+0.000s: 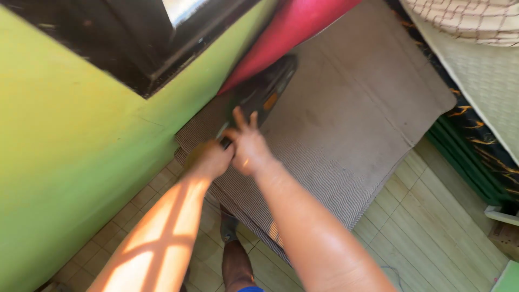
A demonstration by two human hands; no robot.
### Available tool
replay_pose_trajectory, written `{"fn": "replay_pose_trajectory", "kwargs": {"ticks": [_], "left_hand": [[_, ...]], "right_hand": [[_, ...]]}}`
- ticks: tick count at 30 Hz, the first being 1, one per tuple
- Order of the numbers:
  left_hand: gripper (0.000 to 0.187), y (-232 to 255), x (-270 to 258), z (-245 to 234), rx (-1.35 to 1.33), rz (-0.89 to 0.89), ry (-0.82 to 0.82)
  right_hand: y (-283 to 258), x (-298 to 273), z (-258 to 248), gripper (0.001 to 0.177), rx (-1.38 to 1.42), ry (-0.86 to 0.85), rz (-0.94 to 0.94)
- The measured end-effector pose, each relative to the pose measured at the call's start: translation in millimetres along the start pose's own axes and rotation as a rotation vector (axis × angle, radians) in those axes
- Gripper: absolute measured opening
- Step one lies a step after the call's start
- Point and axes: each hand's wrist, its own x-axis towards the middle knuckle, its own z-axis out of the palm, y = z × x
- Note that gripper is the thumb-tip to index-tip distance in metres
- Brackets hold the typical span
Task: The person uses a handheld vacuum cleaner to clean a brown upholstered bench. They vacuum the top surface, then lift the seat cushion to vacuum the underside and the bench frame. The person continues to vacuum the top surface and the sides of the bench.
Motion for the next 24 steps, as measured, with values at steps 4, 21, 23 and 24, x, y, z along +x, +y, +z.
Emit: {"fn": "replay_pose_trajectory", "kwargs": {"ticks": [4,21,23,24], "left_hand": [[0.052,-87.3,-41.3,11.2,0.039,-0.05,-0.019],[0.046,-256.9,-140.0,-26.7,0.091,-0.196,-0.055],[0.048,-230.5,-130.5,-26.8,0.08,-0.166,-0.061],[0.048,-216.9,-126.6,-25.2,0.069,-0.174,-0.062]], "right_hand": [[-75.6,-37.5,40.0,0.055,-0.109,-0.126,-0.12],[-255.9,-97.6,118.6,0.051,-0.021,-0.165,-0.095],[-231.4,-82.6,103.4,0.044,-0.384,-0.236,-0.287],[-220.8,-78.9,94.9,0.055,-0.262,-0.269,-0.176]]}}
